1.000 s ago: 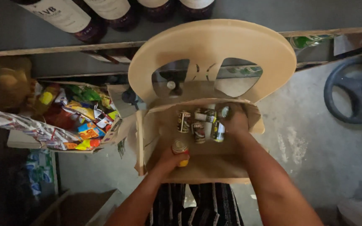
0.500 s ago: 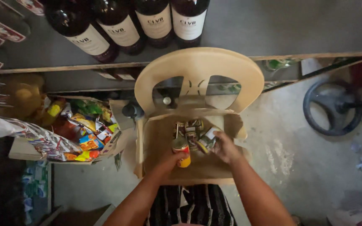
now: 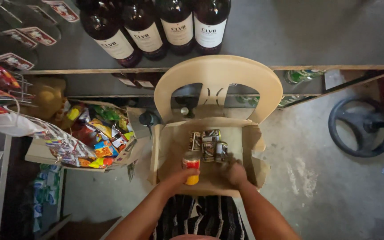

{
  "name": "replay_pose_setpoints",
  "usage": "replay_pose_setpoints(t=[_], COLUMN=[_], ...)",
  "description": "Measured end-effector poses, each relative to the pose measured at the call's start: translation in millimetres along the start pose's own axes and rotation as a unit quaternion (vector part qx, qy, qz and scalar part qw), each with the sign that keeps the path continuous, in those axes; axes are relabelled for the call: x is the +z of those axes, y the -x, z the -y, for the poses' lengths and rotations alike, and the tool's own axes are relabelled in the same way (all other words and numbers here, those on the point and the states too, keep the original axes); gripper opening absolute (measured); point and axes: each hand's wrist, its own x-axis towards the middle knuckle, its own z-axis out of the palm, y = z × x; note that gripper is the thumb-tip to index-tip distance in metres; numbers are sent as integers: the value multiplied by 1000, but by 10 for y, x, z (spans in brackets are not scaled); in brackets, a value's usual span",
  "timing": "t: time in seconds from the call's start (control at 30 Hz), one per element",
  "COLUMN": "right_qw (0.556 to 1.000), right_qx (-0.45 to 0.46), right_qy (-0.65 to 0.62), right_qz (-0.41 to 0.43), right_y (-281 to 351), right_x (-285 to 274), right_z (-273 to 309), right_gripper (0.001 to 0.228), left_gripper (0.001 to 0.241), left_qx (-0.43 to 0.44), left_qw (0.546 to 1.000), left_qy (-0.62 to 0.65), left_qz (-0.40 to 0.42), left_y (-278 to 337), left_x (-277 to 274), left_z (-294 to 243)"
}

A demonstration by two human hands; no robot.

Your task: Stocking and organizing various canned goods onto grocery store shelves from a container.

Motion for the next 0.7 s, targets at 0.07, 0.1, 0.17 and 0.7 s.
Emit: replay_pose_setpoints(t=[0.07, 0.1, 0.17, 0.7], right_qw=[997, 987, 983, 783], right_qx=[-11, -20, 37, -113], right_qy=[-17, -34, -83, -611], right_qz=[76, 155, 157, 2], right_y=[26, 41, -66, -485], right_x=[-146, -235, -468, -3629], right_z=[185, 282, 597, 2882], right_gripper=[42, 38, 31, 40], left_gripper=[55, 56, 56, 68], left_qx=[14, 25, 36, 481], left_qw=[1000, 999, 999, 864], left_qy=[17, 33, 1, -42], left_qz=[4, 7, -1, 142], left_y=[120, 188, 314, 2603], left_x=[43, 71, 136, 1264], left_z=[-108, -171, -381, -3527])
